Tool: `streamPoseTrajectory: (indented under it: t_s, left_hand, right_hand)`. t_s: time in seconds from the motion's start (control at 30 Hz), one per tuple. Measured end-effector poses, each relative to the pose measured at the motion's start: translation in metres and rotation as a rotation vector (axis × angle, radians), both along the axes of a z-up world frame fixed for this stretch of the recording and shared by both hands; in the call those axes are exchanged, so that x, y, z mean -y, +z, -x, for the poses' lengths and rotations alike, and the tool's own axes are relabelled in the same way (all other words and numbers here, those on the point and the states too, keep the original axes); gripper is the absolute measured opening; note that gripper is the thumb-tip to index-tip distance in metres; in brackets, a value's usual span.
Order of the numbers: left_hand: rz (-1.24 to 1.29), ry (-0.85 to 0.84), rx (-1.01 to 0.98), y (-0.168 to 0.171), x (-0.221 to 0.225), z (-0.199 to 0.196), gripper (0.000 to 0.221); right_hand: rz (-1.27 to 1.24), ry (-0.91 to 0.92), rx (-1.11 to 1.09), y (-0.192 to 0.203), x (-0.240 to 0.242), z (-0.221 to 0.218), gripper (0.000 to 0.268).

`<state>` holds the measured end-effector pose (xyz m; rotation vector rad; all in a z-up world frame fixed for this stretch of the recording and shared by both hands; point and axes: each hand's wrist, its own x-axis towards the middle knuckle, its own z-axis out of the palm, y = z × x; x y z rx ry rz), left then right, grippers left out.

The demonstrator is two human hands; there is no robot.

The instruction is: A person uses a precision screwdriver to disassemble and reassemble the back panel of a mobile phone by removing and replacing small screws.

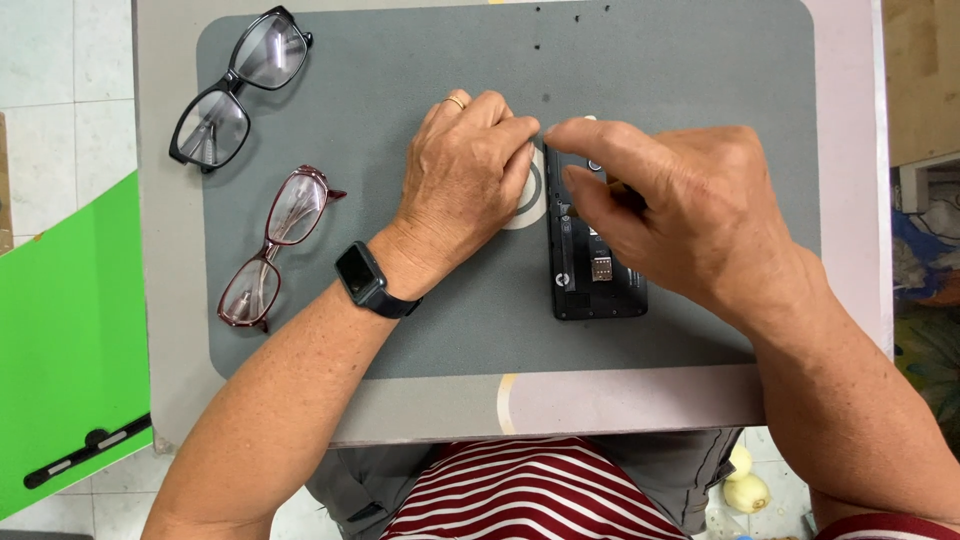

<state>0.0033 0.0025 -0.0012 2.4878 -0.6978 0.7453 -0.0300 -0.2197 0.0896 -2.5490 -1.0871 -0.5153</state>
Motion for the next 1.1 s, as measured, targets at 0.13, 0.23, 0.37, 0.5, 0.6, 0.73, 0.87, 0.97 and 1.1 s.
streamPoseTrajectory:
  t_s: [0.13,0.23,0.37,0.5,0.6,0.73,0.87,0.97,1.1]
  left_hand:
    - [-0.015,0.003,0.002,0.0,0.0,0.0,0.012]
    - [-0.019,0.0,0.005,0.0,0.0,-0.001,0.012]
    - [0.001,-0.008,-0.024,0.001,-0.001,0.0,0.011]
    - [0.001,-0.01,-0.011,0.002,-0.001,0.0,0.011]
    - [-0.025,-0.013,-0.024,0.0,-0.002,-0.001,0.009]
    - [-0.012,-0.016,-0.024,0.001,-0.002,0.0,0.011]
    - [0.001,-0.02,-0.019,0.0,-0.001,0.0,0.011]
    - [0.008,-0.021,-0.017,0.001,-0.001,0.0,0.012]
    - [0.01,-0.02,-0.026,0.0,-0.002,0.001,0.009]
  right_hand:
    - [-0.001,0.003,-0.024,0.001,0.0,0.0,0.031]
    - [-0.013,0.0,-0.027,-0.001,0.0,0.0,0.031]
    - [-0.011,-0.013,-0.037,-0.002,0.001,0.0,0.032]
    - [0.011,-0.019,-0.014,-0.005,0.001,0.0,0.03]
    - [0.005,-0.014,-0.001,-0.004,0.001,0.0,0.031]
    - [-0.019,0.013,-0.007,0.0,-0.001,0.0,0.029]
    - [0.018,0.016,-0.005,0.0,-0.001,0.0,0.027]
    - [0.027,0.044,-0.001,0.002,-0.004,0.0,0.028]
    - [0.025,0.101,-0.075,0.019,-0.014,0.005,0.047]
